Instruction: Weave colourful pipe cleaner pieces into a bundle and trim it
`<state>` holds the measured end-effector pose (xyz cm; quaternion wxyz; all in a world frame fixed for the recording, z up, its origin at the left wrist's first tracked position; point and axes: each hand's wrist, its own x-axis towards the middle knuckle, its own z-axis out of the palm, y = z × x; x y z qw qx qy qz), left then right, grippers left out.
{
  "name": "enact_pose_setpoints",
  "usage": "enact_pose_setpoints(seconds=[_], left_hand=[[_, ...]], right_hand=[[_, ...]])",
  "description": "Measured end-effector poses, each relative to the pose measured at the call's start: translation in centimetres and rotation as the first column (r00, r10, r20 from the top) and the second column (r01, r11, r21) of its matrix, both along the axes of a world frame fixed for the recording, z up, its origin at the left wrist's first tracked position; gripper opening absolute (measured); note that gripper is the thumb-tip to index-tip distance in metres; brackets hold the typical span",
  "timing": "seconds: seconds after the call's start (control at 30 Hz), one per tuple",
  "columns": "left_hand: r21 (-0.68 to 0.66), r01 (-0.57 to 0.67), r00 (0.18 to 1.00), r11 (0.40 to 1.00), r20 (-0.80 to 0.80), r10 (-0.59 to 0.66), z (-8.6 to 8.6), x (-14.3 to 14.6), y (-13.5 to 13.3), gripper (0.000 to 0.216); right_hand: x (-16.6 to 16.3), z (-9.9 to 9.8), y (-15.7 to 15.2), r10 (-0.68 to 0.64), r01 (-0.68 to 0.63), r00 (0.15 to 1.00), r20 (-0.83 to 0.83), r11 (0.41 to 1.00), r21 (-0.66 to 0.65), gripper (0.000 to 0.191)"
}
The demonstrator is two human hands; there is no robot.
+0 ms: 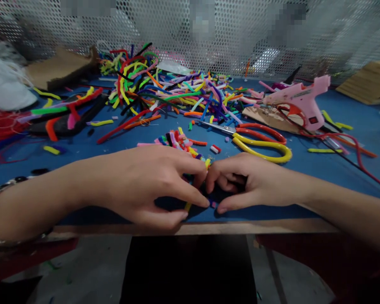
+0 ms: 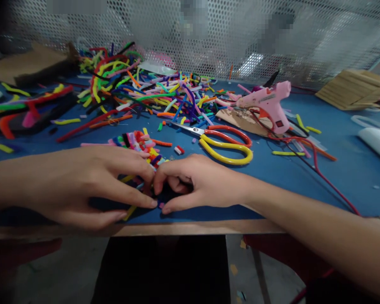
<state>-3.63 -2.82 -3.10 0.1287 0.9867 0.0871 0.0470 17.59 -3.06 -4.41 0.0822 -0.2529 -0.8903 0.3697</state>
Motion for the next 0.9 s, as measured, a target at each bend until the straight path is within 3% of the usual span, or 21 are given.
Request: enact_pose_setpoints(seconds=[0.2,0.43,0.6,0.9], left_hand=[[0.085,-0.012,1.000,0.996,0.027,0.009,-0.2,0.1,-0.1,0.022],[0.202,-0.269,0.950,0.942,0.215,0.225,-1.2,0.6,0.0,0.012],[0.092,-0.385,0.906,0.918,0.229,0.357,-1.3,1.1,-0.2,0.011],[-0.095,-0.384,0.881,0.918,0.259,0.396,-1.1,1.6,-0.5,0.004]], right_hand=[[-0.3,0.0,-0.3,-0.050,0.050,0.999,0.001,0.991,0.121,0.017],[-0.3,0.1,-0.4,-0.098,0.136,0.988,-0.122,0.925,0.354,0.007],[-0.7,-0.1,-0.5,-0.131,0.204,0.972,-0.195,0.880,0.429,0.006],[-1.1,0.2,-1.1,-0.202,0.280,0.955,-0.218,0.859,0.429,0.008]])
